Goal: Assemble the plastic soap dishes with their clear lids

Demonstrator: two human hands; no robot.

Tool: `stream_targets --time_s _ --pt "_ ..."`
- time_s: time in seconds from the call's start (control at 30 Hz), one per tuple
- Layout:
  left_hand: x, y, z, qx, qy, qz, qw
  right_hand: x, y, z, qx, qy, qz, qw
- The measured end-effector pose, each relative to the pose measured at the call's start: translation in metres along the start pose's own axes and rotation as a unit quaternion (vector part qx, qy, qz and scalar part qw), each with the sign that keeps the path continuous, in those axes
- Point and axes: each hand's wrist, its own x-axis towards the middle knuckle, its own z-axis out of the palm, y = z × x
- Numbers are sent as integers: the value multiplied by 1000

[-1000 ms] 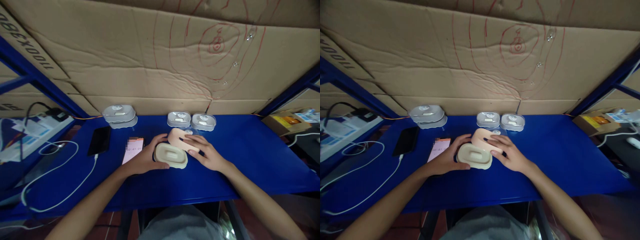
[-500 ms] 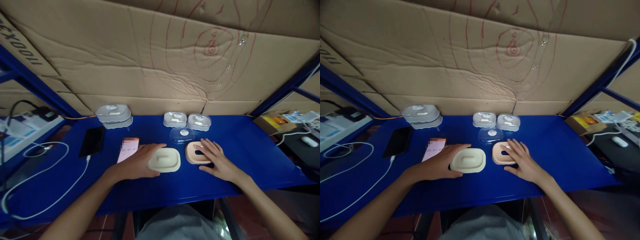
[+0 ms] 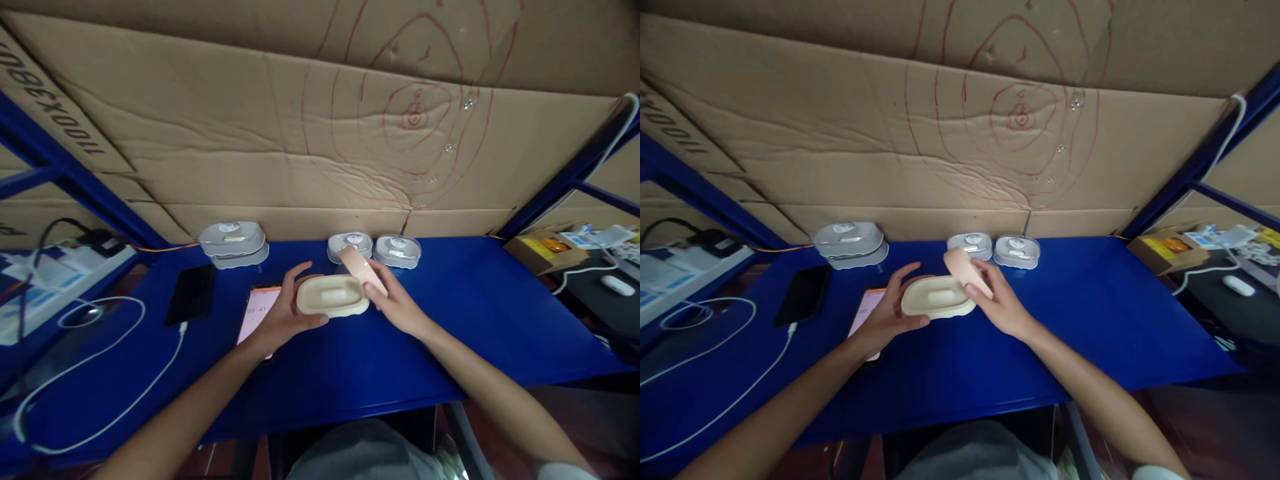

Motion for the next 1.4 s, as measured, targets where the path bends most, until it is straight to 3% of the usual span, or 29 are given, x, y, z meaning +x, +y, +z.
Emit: stream_targets --time_s 0.17,0.33,0.43,0.63,0.77,0.83,0.93,1.1,1.4 --pt "0 -6 2 8 17 16 1000 7 -8 30 9 -19 -49 999" --pt "-1 -14 4 -18 16 -3 1000 -7 -8 42 -31 -51 -64 996" --pt "-1 -15 3 -34 4 -18 999 -12 -6 44 -44 -63 -70 995" --pt "-3 -8 2 39 -44 11 998 -12 -8 40 -66 -114 -110 985" --pt "-3 -7 0 12 0 8 1000 -7 2 31 -38 -134 -140 980" --pt "-1 -6 -4 -47 47 2 998 -2 13 24 -57 -112 -129 984" --pt "5 -3 -10 -149 88 -29 984 5 31 17 -176 -82 -66 979" --pt "13 3 -11 -240 78 -69 965 8 43 13 -312 -123 -10 942" --pt "10 0 -12 -234 40 -69 969 7 41 11 -310 -85 5 947"
